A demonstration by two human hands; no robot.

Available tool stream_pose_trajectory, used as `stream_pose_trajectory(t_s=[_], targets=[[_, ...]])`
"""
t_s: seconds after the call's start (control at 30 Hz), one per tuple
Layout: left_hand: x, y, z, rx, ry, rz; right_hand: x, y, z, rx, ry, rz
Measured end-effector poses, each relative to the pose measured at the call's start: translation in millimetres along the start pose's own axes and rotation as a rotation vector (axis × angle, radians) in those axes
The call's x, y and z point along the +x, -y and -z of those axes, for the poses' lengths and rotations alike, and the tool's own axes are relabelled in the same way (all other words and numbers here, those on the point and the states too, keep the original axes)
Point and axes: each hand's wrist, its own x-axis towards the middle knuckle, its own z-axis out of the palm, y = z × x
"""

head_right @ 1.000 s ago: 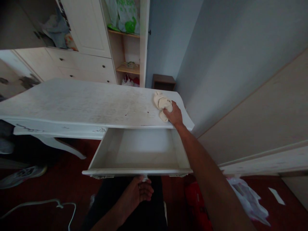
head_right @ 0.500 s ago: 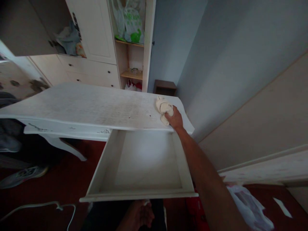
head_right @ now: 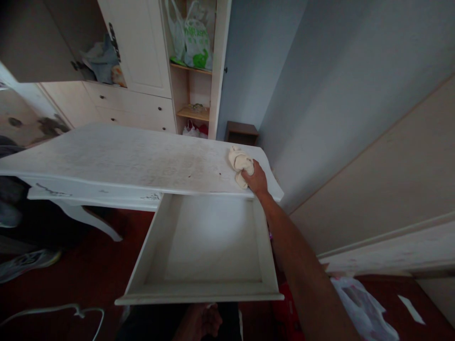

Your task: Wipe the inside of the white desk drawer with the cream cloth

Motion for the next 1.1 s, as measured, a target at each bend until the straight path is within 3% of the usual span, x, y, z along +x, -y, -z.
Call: stream_pose_trajectory(t_s=[0.27,0.5,0.83,0.97,1.1], targets=[[10,15,10.7,-0.066,-0.011,-0.053,0,-1,0,-0.001,0.003,-0.015],[42,15,28.2,0.154,0.047,0.048,0,-2,-1,0.013,0.001,-0.006],[45,10,18.3,0.189,0.05,0.025,0,-5,-2,0.003,0.033,0.042],[33,2,17.2,0.193,0.038,0.009,9,-3,6,-0.001,0.171,0.069],[22,-5,17.2,0.191,0.018,0.0,27,4,19,-0.008,0.465,0.074]])
